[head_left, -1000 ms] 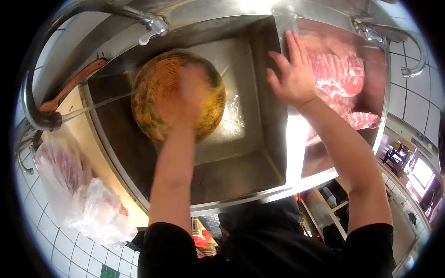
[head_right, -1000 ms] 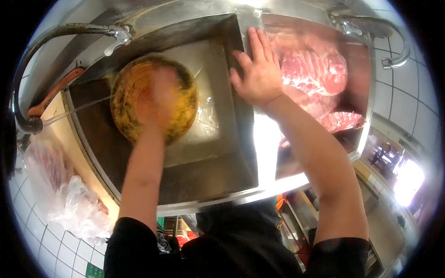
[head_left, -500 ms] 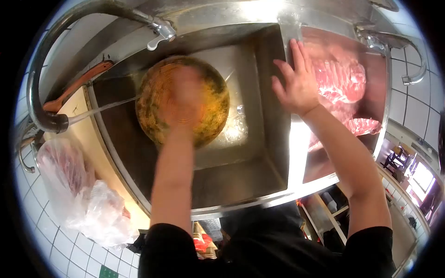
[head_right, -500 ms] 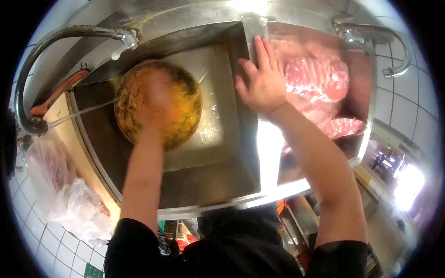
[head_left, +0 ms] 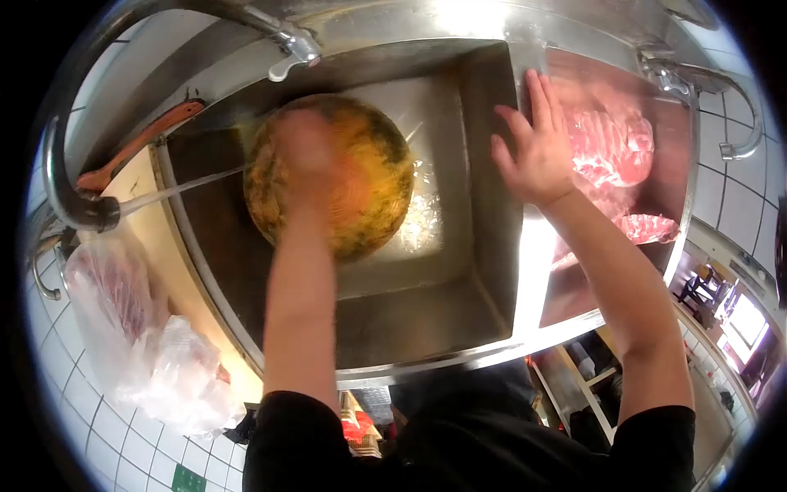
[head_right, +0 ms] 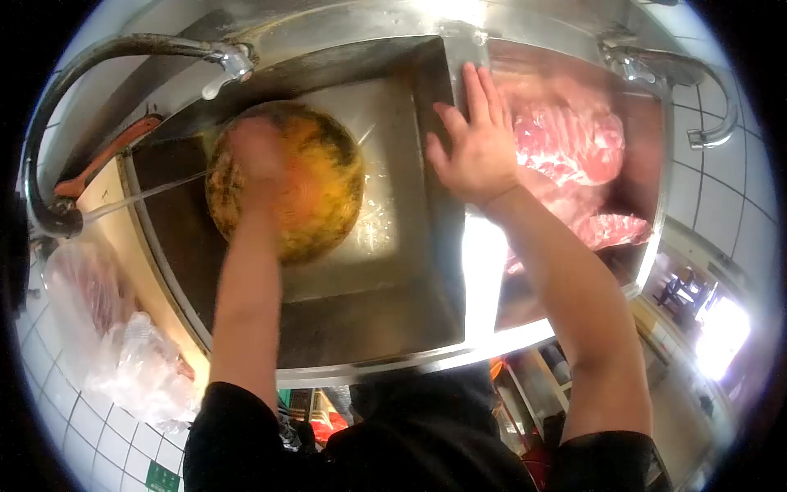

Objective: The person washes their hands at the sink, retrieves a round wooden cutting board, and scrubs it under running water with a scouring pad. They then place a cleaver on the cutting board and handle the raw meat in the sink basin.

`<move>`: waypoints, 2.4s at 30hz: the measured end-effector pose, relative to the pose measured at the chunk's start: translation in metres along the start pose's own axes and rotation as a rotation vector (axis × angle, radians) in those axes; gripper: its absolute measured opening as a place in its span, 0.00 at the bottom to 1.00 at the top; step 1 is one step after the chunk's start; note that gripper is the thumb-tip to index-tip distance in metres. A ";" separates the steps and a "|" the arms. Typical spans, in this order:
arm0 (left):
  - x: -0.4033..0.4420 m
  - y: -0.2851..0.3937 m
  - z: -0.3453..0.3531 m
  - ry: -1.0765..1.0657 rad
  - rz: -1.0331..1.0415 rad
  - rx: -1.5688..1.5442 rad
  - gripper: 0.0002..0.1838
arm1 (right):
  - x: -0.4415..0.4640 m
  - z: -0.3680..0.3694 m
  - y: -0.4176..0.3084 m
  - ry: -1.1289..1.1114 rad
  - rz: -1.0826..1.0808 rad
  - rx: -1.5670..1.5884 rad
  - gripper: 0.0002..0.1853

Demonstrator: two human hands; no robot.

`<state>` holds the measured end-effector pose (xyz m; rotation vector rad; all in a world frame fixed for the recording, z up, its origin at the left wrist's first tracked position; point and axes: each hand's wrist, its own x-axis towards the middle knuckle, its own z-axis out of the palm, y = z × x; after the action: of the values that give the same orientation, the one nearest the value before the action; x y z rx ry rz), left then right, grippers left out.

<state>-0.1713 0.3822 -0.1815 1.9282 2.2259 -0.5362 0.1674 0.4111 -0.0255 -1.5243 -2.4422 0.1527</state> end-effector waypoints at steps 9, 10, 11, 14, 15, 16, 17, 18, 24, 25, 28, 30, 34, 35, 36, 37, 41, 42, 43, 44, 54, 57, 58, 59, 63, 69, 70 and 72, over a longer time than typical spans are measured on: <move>-0.095 -0.085 0.035 0.077 0.108 -0.074 0.07 | 0.004 0.000 0.004 0.029 -0.022 -0.009 0.20; -0.069 -0.102 0.038 0.385 -0.051 -0.077 0.04 | 0.001 0.000 0.001 0.027 -0.029 -0.002 0.20; -0.033 -0.099 0.042 0.446 -0.079 -0.024 0.04 | 0.001 0.000 -0.001 0.019 -0.024 -0.005 0.20; 0.019 -0.017 -0.005 0.057 -0.029 -0.405 0.08 | 0.001 -0.002 -0.001 0.013 -0.024 -0.026 0.20; 0.012 0.026 -0.024 -0.076 0.073 -0.501 0.10 | 0.002 -0.002 0.000 0.018 -0.024 -0.026 0.20; -0.020 0.062 -0.023 0.017 0.307 -0.350 0.12 | 0.000 -0.002 -0.001 0.021 -0.023 -0.023 0.20; -0.050 0.082 -0.015 0.120 0.529 -0.198 0.15 | 0.001 -0.002 -0.002 0.014 -0.032 -0.012 0.20; -0.091 0.088 0.005 0.244 0.483 -0.458 0.18 | 0.001 -0.003 -0.002 0.013 -0.035 -0.009 0.21; -0.100 -0.064 0.063 0.055 0.191 -0.175 0.07 | 0.004 -0.004 0.002 0.021 -0.007 -0.005 0.21; -0.071 -0.083 0.070 0.336 0.074 -0.214 0.05 | 0.002 -0.004 -0.001 0.013 -0.007 -0.009 0.21; 0.010 -0.052 -0.010 0.328 -0.172 -0.131 0.03 | 0.003 -0.003 -0.001 0.000 -0.003 -0.025 0.21; 0.013 0.019 -0.020 0.030 0.085 0.074 0.05 | 0.001 -0.005 0.000 0.002 -0.007 -0.019 0.21; -0.113 0.082 0.002 0.264 0.501 -0.627 0.07 | 0.000 -0.003 0.000 0.022 -0.014 0.013 0.21; -0.134 0.069 0.018 0.416 0.655 -0.548 0.08 | 0.002 -0.004 0.002 0.022 -0.013 0.011 0.21; -0.144 0.044 0.018 0.087 0.614 -0.414 0.09 | 0.003 -0.005 0.002 0.017 -0.012 0.011 0.21; -0.148 0.011 0.021 -0.246 0.557 -0.274 0.09 | 0.001 -0.005 0.001 0.003 -0.011 0.015 0.21; -0.060 -0.080 0.032 0.404 0.029 -0.062 0.05 | -0.004 -0.003 -0.005 -0.017 0.014 0.000 0.21; -0.030 -0.081 0.033 0.537 -0.071 -0.022 0.05 | -0.003 -0.002 -0.004 -0.016 0.014 -0.011 0.21; 0.002 -0.065 0.014 0.465 -0.132 0.043 0.05 | 0.002 -0.003 0.000 -0.005 0.012 -0.032 0.21; 0.015 -0.031 -0.023 0.225 -0.137 -0.204 0.05 | 0.003 -0.004 0.001 -0.001 0.004 -0.024 0.21; -0.126 -0.052 0.062 -0.284 0.068 -0.352 0.09 | 0.003 -0.005 0.001 -0.003 0.011 0.002 0.21; -0.040 -0.085 0.040 0.505 -0.165 -0.155 0.03 | -0.001 -0.005 -0.004 -0.037 0.030 0.004 0.22; -0.010 -0.078 0.017 0.472 -0.307 -0.151 0.04 | 0.002 -0.005 -0.004 -0.040 0.037 -0.003 0.22; 0.004 -0.054 -0.044 0.049 -0.182 -0.071 0.06 | 0.002 -0.006 -0.003 -0.042 0.027 -0.005 0.22; -0.044 0.071 -0.011 0.226 0.470 0.003 0.05 | -0.002 -0.005 -0.007 -0.041 0.032 0.002 0.22; -0.128 -0.011 0.016 -0.107 0.635 -0.291 0.12 | 0.002 -0.009 -0.007 -0.014 0.002 -0.016 0.23; -0.111 -0.032 0.004 -0.295 0.458 -0.190 0.10 | 0.002 -0.009 -0.008 -0.003 -0.006 -0.036 0.24; -0.106 -0.088 0.023 0.203 0.059 -0.403 0.07 | 0.003 -0.012 -0.016 0.031 0.016 -0.104 0.27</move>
<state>-0.2426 0.2660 -0.1516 1.8895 2.1687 0.1183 0.1551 0.4064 -0.0102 -1.5761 -2.4494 0.0047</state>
